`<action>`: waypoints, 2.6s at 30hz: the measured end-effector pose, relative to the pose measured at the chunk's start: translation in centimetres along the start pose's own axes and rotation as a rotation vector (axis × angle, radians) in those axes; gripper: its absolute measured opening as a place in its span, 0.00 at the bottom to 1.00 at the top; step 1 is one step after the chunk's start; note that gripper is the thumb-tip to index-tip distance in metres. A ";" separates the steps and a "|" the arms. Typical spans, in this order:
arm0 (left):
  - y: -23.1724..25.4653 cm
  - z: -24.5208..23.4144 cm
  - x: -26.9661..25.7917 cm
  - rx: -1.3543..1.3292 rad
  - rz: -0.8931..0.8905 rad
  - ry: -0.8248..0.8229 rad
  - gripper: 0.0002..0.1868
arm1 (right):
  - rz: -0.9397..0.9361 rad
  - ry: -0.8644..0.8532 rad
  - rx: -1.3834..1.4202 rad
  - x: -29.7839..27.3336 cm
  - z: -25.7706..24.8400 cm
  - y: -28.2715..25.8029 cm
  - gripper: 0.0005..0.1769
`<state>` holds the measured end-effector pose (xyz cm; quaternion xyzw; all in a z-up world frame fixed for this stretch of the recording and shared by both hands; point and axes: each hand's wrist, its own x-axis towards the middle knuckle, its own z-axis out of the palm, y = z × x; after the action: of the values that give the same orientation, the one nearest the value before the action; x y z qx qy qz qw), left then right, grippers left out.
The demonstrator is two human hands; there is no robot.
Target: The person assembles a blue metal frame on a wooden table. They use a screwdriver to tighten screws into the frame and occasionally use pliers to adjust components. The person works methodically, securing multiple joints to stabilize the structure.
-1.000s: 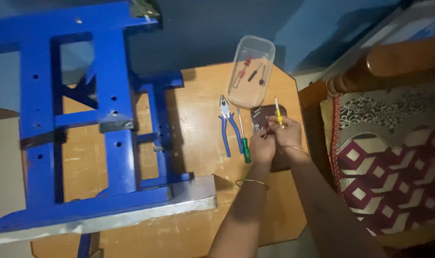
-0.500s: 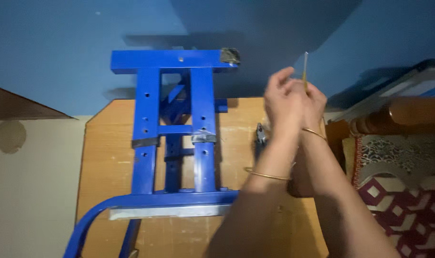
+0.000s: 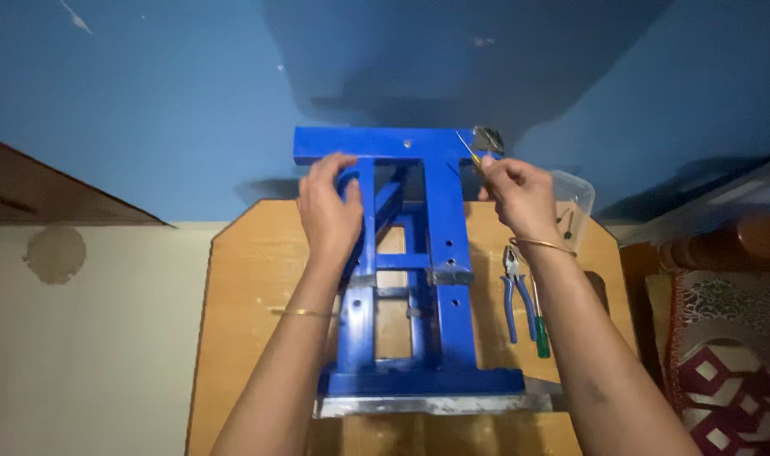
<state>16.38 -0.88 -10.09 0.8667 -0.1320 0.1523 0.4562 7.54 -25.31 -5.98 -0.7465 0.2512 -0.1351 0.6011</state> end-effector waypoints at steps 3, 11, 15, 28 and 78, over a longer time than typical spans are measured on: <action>-0.7 -0.4 -0.7 0.000 0.102 -0.068 0.32 | 0.006 0.033 -0.022 0.6 0.2 0.5 0.17; 1.9 -1.4 -1.1 0.234 -0.294 -0.528 0.61 | -0.133 -0.084 -0.230 2.2 2.0 0.9 0.17; 2.9 -2.4 -1.3 0.222 -0.247 -0.509 0.62 | -0.165 -0.072 -0.431 3.1 3.3 -0.5 0.15; 3.5 -3.4 -2.5 0.221 -0.284 -0.535 0.59 | -0.127 -0.246 -0.447 7.8 5.2 -2.1 0.12; -0.2 6.8 6.7 0.372 0.078 -0.558 0.33 | -0.407 -0.508 -1.284 10.7 6.0 -12.4 0.20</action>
<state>23.63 -7.01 -11.32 0.9377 -0.2549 -0.0518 0.2304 22.19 -24.24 3.52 -0.9931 -0.0107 0.1076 0.0464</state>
